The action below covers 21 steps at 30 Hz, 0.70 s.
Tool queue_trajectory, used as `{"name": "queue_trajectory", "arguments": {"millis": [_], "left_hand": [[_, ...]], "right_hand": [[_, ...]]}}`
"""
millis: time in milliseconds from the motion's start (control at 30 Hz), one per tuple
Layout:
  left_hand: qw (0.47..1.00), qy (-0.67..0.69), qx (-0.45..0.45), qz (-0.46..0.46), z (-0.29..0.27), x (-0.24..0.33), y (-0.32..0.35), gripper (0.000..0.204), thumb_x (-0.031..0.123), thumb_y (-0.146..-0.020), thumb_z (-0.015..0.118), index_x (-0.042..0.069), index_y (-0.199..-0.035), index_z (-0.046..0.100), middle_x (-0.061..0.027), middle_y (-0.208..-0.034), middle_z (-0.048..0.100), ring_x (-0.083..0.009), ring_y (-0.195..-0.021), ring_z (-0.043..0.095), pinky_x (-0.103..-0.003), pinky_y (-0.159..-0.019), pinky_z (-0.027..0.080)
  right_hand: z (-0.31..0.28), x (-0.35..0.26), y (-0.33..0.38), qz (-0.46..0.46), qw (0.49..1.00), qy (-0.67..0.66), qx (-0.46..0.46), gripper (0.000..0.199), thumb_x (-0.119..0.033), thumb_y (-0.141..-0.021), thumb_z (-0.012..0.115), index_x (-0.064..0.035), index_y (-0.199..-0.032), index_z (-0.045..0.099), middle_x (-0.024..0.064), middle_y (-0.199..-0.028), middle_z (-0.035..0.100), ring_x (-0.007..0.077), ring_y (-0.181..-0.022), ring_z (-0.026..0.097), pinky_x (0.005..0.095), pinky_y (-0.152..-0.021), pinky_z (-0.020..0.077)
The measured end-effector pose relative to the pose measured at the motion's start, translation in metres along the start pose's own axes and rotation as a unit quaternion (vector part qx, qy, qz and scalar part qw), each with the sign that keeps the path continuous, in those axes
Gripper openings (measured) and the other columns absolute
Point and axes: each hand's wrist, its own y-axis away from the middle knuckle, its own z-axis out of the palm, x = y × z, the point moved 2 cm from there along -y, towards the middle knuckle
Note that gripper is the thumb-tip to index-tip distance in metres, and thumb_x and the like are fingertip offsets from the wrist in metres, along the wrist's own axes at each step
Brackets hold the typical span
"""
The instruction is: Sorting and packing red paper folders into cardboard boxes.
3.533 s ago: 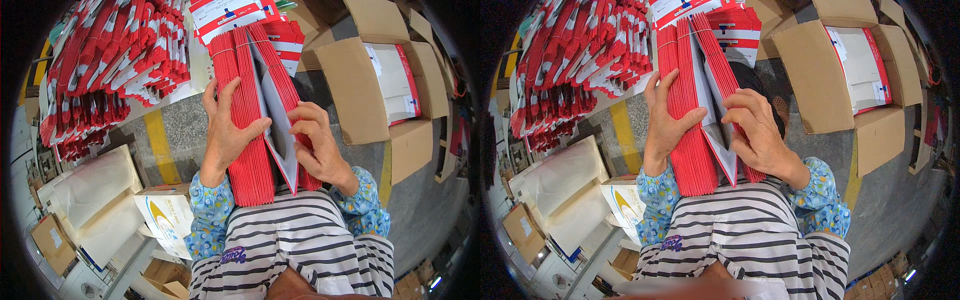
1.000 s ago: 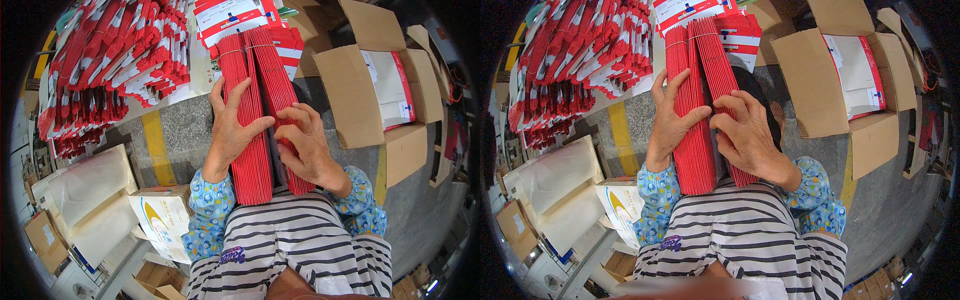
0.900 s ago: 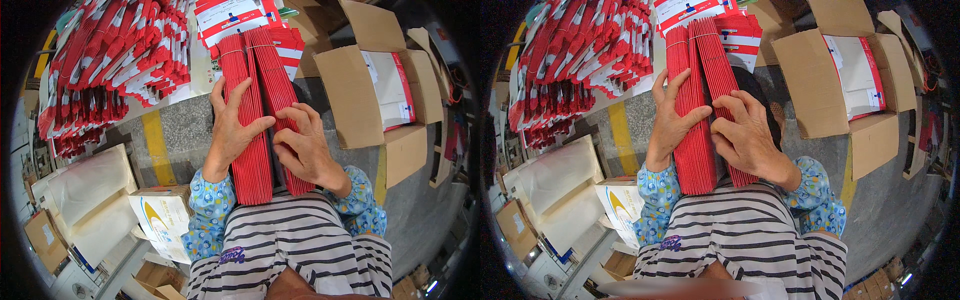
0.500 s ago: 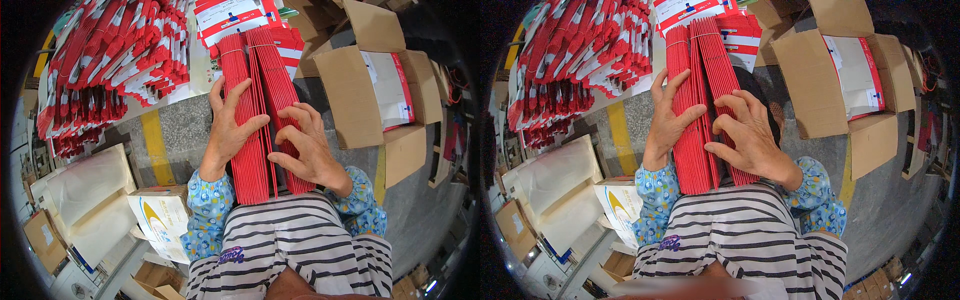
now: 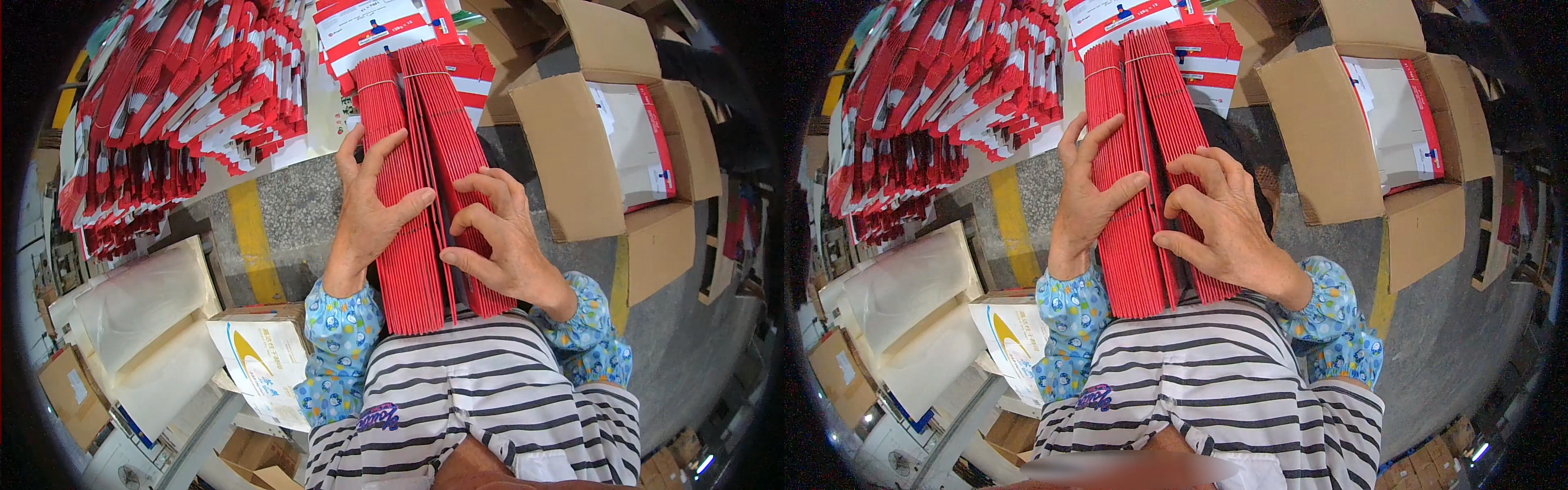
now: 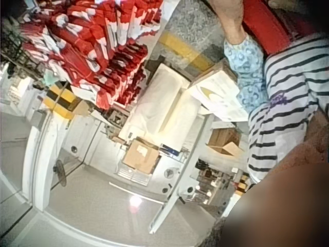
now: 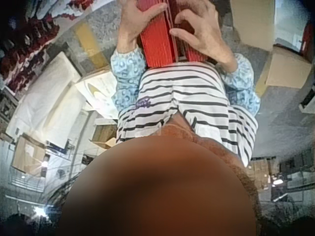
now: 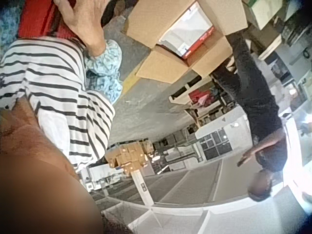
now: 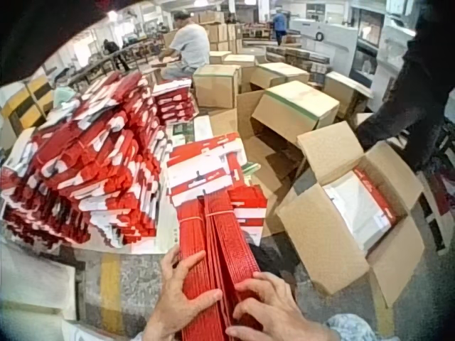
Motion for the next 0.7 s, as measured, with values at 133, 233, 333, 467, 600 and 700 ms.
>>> {"name": "queue_trajectory", "arguments": {"millis": [133, 233, 333, 467, 600, 700], "left_hand": [[0.999, -0.040, 0.016, 0.015, 0.000, 0.002, 0.000, 0.071, 0.018, -0.069, 0.081, 0.018, -0.135, 0.052, -0.0169, -0.148, 0.022, -0.0352, -0.137, 0.032, -0.044, -0.112, 0.034], [0.999, -0.020, 0.027, 0.000, -0.003, -0.002, 0.002, 0.071, 0.016, -0.068, 0.078, 0.018, -0.134, 0.053, -0.0178, -0.147, 0.024, -0.0359, -0.137, 0.032, -0.044, -0.112, 0.033], [0.999, -0.040, 0.037, 0.004, -0.003, -0.001, 0.003, 0.073, 0.021, -0.068, 0.080, 0.018, -0.135, 0.052, -0.0192, -0.147, 0.025, -0.0365, -0.136, 0.032, -0.044, -0.113, 0.031], [0.999, -0.026, 0.021, -0.003, -0.001, 0.003, 0.001, 0.076, 0.027, -0.067, 0.083, 0.018, -0.136, 0.051, -0.0204, -0.147, 0.027, -0.0350, -0.136, 0.033, -0.042, -0.113, 0.030], [1.000, 0.016, 0.002, -0.003, -0.002, -0.003, 0.001, 0.076, 0.027, -0.069, 0.084, 0.015, -0.137, 0.050, -0.0182, -0.140, 0.037, -0.0318, -0.135, 0.036, -0.040, -0.112, 0.030], [0.998, 0.059, -0.004, -0.006, 0.000, -0.004, 0.000, 0.076, 0.026, -0.070, 0.083, 0.013, -0.137, 0.050, -0.0155, -0.135, 0.041, -0.0302, -0.132, 0.039, -0.039, -0.111, 0.032]], "right_hand": [[-0.004, 0.001, 0.000, 0.016, 1.000, -0.020, 0.006, 0.021, -0.018, -0.075, 0.072, -0.0086, -0.090, 0.061, 0.0136, -0.131, 0.046, 0.0398, -0.131, 0.032, 0.0511, -0.105, 0.0284], [-0.003, 0.011, 0.004, 0.013, 0.996, -0.081, 0.028, 0.018, -0.015, -0.073, 0.068, -0.0073, -0.088, 0.061, 0.0148, -0.132, 0.047, 0.0405, -0.130, 0.033, 0.0520, -0.104, 0.0291], [-0.003, 0.007, 0.003, -0.033, 0.999, 0.020, 0.002, 0.018, -0.015, -0.072, 0.069, -0.0065, -0.085, 0.061, 0.0156, -0.133, 0.047, 0.0413, -0.131, 0.033, 0.0531, -0.104, 0.0300], [-0.004, -0.001, 0.000, -0.021, 0.999, 0.030, 0.006, 0.015, -0.013, -0.073, 0.069, -0.0065, -0.084, 0.061, 0.0170, -0.134, 0.046, 0.0419, -0.131, 0.033, 0.0538, -0.103, 0.0307], [-0.003, -0.004, 0.000, -0.007, 1.000, 0.020, 0.004, 0.018, -0.014, -0.073, 0.071, -0.0067, -0.085, 0.061, 0.0177, -0.135, 0.045, 0.0427, -0.132, 0.032, 0.0542, -0.103, 0.0310], [0.001, 0.003, 0.001, -0.010, 1.000, -0.004, 0.028, 0.021, -0.017, -0.073, 0.073, -0.0072, -0.086, 0.060, 0.0172, -0.135, 0.044, 0.0428, -0.132, 0.032, 0.0539, -0.103, 0.0310]]}}
